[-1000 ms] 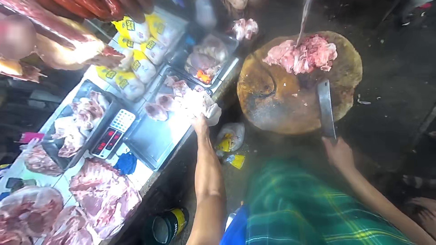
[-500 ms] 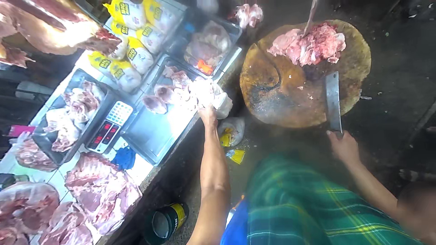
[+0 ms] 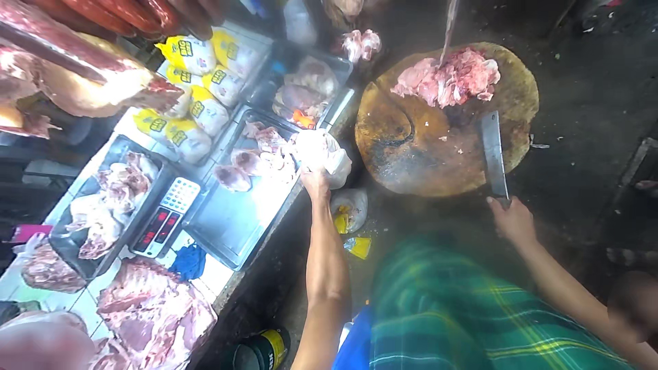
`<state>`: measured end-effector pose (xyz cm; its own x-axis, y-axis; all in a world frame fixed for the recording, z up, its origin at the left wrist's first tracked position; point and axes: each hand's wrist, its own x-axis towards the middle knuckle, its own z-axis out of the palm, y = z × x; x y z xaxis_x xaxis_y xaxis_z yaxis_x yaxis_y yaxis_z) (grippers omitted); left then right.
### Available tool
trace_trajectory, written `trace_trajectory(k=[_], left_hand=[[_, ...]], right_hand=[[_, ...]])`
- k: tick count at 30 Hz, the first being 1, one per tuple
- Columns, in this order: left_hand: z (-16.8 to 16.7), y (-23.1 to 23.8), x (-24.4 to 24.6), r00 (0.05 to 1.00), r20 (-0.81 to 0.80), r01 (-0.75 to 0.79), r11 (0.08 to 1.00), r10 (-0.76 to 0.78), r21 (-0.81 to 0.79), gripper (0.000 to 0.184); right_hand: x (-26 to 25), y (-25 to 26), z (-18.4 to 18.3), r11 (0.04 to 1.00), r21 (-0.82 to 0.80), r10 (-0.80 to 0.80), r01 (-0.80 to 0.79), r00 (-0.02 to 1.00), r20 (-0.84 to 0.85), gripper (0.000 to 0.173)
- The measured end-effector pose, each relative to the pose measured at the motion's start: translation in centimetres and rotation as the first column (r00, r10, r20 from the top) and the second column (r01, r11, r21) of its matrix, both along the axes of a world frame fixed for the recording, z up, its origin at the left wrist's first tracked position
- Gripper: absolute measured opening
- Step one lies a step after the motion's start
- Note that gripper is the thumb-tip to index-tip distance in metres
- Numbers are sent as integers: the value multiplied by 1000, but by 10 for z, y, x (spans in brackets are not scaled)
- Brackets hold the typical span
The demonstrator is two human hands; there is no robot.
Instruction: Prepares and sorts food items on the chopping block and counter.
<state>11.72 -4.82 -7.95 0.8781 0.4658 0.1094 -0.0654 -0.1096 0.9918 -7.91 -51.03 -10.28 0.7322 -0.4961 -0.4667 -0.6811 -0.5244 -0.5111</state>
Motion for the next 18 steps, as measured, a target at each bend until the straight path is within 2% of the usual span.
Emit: trace_trajectory(k=[7, 11, 14, 16, 18], left_hand=[[7, -9, 8, 999, 34, 10, 1000, -11, 27, 34], [23, -14, 12, 996, -55, 75, 980, -66, 183, 38], [31, -26, 17, 975, -188, 183, 907, -118, 379, 45], [41, -44, 37, 951, -267, 274, 825, -155, 494, 50], [38, -66, 39, 905, -395, 376, 729, -157, 572, 48]], right_hand=[[3, -2, 1, 1000, -18, 10, -10, 1000, 3, 65], [4, -3, 2, 1000, -19, 12, -12, 1000, -7, 65], [-2, -6, -3, 1000, -21, 21, -21, 1000, -3, 64], [6, -7, -3, 1000, -13, 20, -20, 1000, 18, 64], [-4, -11, -4, 999, -4, 39, -39, 999, -7, 65]])
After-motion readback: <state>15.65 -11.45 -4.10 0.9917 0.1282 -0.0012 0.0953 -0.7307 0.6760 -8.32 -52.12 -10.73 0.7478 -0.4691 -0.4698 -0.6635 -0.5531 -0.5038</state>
